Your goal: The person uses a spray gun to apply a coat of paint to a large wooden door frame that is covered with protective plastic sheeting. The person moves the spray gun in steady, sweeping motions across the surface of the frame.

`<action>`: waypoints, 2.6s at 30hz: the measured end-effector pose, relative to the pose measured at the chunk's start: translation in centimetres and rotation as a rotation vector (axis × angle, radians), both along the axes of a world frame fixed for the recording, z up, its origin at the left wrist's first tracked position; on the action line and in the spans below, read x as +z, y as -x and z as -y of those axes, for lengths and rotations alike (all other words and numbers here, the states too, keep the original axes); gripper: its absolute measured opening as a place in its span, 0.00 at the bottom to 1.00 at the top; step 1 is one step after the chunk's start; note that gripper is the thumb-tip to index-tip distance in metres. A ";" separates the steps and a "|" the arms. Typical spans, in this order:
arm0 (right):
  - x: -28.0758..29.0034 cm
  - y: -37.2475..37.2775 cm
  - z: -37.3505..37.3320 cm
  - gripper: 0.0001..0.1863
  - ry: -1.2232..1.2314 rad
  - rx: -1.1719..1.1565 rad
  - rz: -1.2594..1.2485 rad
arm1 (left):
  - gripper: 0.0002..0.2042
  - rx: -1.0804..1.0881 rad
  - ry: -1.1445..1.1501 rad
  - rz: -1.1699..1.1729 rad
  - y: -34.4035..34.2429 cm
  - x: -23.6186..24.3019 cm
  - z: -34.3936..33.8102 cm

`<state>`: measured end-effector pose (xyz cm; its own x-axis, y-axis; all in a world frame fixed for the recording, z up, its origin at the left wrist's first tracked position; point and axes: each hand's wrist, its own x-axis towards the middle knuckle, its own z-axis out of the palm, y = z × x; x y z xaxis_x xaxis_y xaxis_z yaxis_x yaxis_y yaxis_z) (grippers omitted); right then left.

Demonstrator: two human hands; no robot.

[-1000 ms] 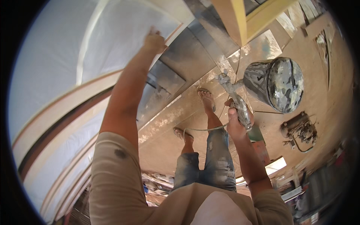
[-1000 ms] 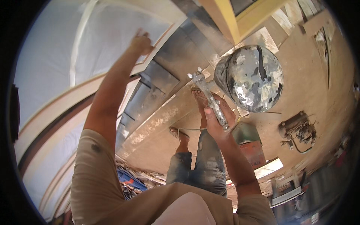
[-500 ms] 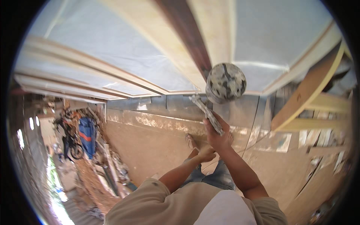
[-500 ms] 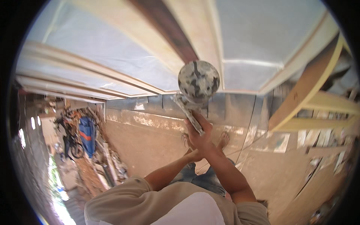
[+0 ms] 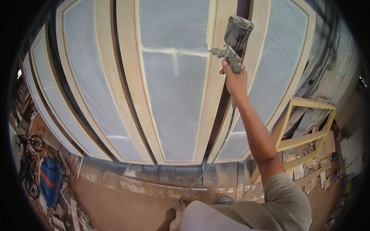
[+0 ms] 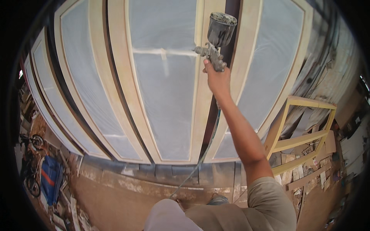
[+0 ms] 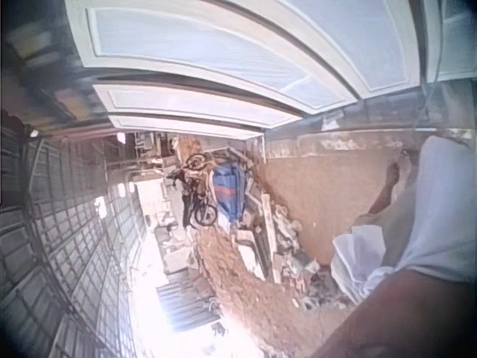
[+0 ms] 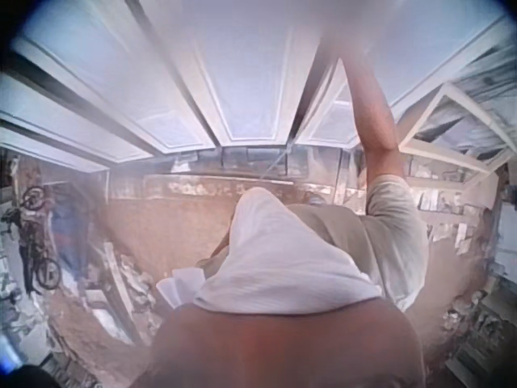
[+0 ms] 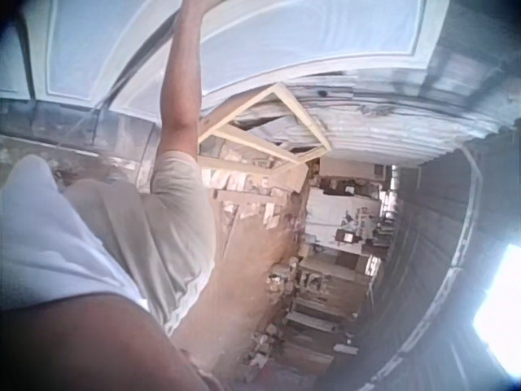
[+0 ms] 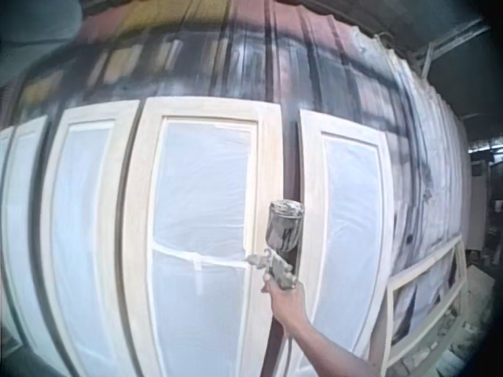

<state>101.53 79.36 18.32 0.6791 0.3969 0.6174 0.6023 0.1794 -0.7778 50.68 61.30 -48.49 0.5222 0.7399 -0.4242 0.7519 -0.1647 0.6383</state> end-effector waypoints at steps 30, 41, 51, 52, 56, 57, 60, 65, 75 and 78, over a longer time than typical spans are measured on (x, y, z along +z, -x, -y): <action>41.4 -15.3 21.0 0.22 -0.071 -0.667 0.329 | 0.16 -0.212 0.144 0.527 -21.0 31.2 -6.6; 40.8 -27.0 33.2 0.26 -0.108 -0.851 0.287 | 0.16 -0.465 0.057 0.388 -30.3 26.0 -2.5; 37.9 -29.2 33.2 0.26 -0.131 -0.700 0.300 | 0.21 -0.555 -0.073 0.291 -32.4 19.9 0.0; 37.7 -28.0 32.6 0.26 -0.093 -0.675 0.253 | 0.20 -0.641 -0.271 0.310 -32.6 20.6 0.3; 36.0 -23.8 30.4 0.26 -0.122 -0.456 0.237 | 0.17 -0.482 0.043 0.271 -31.8 24.5 0.5; 35.5 -23.0 29.9 0.26 -0.141 -0.408 0.262 | 0.17 -0.448 0.100 0.259 -31.6 25.2 0.6; 34.2 -21.7 29.5 0.25 -0.174 -0.264 0.297 | 0.16 -0.440 0.143 0.240 -31.7 26.0 1.0; 32.6 -23.2 30.4 0.27 -0.130 -0.353 0.242 | 0.19 -0.302 -0.036 0.298 -31.9 26.9 2.8; 30.7 -34.3 35.1 0.32 -0.283 -0.745 0.182 | 0.19 -0.264 0.057 0.251 -33.4 30.1 4.6; 29.1 -36.6 35.6 0.32 -0.340 -0.843 0.274 | 0.19 -0.291 -0.010 0.338 -33.5 29.1 4.9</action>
<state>138.10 43.76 47.40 0.4745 -0.3883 0.7900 0.7904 -0.2070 -0.5765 84.22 56.37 -19.35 0.8175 0.5446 -0.1873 0.4225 -0.3461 0.8377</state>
